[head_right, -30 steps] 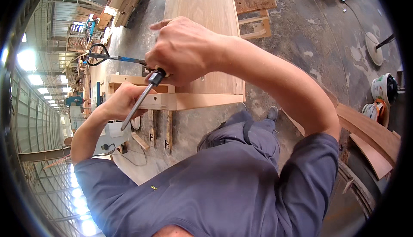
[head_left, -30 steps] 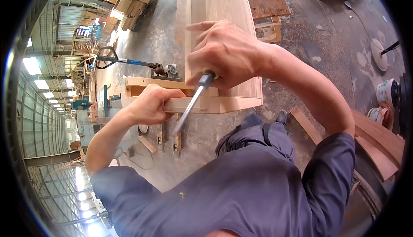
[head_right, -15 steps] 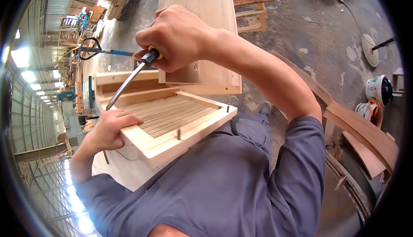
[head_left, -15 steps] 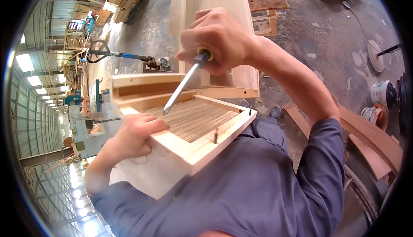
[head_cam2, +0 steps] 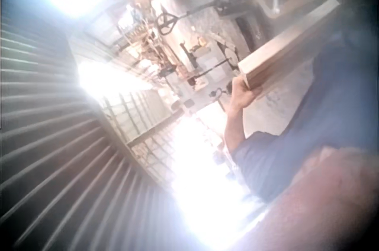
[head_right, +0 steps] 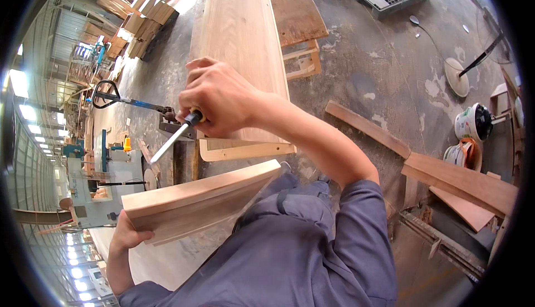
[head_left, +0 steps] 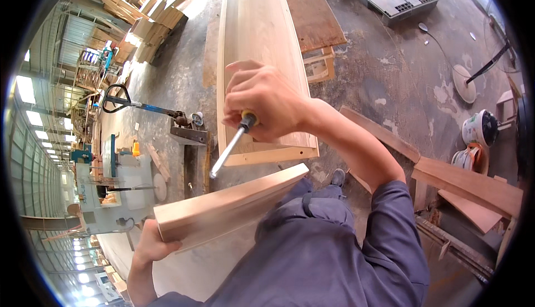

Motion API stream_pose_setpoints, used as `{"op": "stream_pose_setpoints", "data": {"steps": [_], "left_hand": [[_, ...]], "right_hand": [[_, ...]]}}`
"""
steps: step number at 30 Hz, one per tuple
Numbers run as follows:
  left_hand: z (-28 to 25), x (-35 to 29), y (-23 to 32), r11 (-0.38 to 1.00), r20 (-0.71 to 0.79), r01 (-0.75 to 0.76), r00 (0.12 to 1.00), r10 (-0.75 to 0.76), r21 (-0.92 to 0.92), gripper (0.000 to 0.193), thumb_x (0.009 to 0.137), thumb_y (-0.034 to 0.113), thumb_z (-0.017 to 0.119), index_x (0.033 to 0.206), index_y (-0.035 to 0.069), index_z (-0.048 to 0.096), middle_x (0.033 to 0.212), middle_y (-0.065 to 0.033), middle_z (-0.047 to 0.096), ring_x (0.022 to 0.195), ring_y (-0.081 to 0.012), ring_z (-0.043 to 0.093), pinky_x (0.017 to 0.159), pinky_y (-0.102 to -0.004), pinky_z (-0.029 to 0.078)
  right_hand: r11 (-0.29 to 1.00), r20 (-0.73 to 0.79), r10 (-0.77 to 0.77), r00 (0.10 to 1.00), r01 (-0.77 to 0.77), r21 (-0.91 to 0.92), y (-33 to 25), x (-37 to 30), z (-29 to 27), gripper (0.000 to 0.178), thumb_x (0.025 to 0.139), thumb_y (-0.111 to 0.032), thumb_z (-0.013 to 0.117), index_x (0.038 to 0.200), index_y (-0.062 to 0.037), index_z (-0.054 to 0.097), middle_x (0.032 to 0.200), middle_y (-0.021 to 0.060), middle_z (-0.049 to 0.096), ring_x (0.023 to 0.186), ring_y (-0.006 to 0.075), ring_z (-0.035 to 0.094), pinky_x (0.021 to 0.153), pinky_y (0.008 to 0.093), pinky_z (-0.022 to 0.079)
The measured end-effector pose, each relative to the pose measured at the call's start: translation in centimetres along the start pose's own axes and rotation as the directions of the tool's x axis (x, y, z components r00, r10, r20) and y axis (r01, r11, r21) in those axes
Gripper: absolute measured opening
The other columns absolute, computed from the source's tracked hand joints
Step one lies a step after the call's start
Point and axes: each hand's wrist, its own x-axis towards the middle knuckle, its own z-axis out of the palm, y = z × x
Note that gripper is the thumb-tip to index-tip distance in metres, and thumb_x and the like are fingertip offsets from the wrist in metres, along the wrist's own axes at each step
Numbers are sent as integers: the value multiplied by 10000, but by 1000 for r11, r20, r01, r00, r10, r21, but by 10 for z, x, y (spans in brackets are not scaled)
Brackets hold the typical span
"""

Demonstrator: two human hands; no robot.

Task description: The person assembles a wooden furniture component by attaching a frame to a large curved panel. They use a cordless drill to drive screws into pre-drilled holes and a manual screwdriver to tighten fasteners. The person handles the wooden parts and tools directly, securing the frame to the panel.

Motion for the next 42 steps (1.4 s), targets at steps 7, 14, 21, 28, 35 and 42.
{"op": "stream_pose_setpoints", "data": {"steps": [7, 14, 21, 28, 35, 42], "left_hand": [[21, -15, -41, 975, -96, -144, 982, 161, 167, 388, 640, -49, 768, 1018, 26, 725, 960, -122, 734, 906, -231, 712, 822, -332, 545], [16, -4, -82, 975, -75, -190, 977, 199, 112, 408, 634, -63, 723, 1030, 31, 710, 890, -142, 713, 856, -258, 705, 796, -349, 546], [-13, 19, -142, 977, -62, -203, 978, 199, -67, 487, 653, -64, 741, 1132, 14, 697, 978, -160, 736, 906, -236, 710, 836, -341, 538], [-87, 10, -242, 950, -257, -164, 962, 94, -265, 526, 643, -81, 762, 1163, -19, 711, 1056, -81, 763, 1007, -130, 683, 912, -315, 543], [-168, 61, -306, 900, -452, -207, 892, 13, -383, 478, 627, -52, 680, 1104, -81, 688, 1020, -46, 729, 973, -95, 630, 881, -296, 529], [-236, 184, -319, 934, -510, -349, 818, 265, -75, 394, 659, -38, 718, 1051, -65, 692, 930, -82, 718, 913, -116, 648, 821, -290, 526]], "right_hand": [[1000, 131, 3, 991, -6, 23, -8, 5, -10, 101, 757, -140, 771, 724, -143, 675, 680, -5, 658, 830, 209, 691, 1133, 605, 378], [997, 50, 51, 997, -47, -65, -12, 3, -5, 324, 819, -250, 772, 591, -150, 566, 595, 2, 584, 668, 196, 648, 1098, 545, 415], [781, -57, 356, 933, -330, -530, -68, 15, 0, 160, 798, -101, 762, 722, -41, 634, 1131, 204, 726, 1058, 332, 732, 902, 446, 559], [141, -394, 695, 601, -651, -746, -102, 25, 25, 371, 848, -89, 690, 1211, -153, 736, 924, 202, 756, 868, 335, 763, 753, 441, 570], [-339, -533, 522, 666, -411, -846, -80, 3, 18, 382, 898, -260, 705, 1273, -189, 715, 860, 194, 746, 796, 397, 727, 713, 496, 559], [-646, -705, 437, 558, -350, -678, -72, 30, 56, 334, 918, -307, 715, 1234, -201, 722, 958, 193, 748, 899, 367, 719, 759, 491, 557]]}}
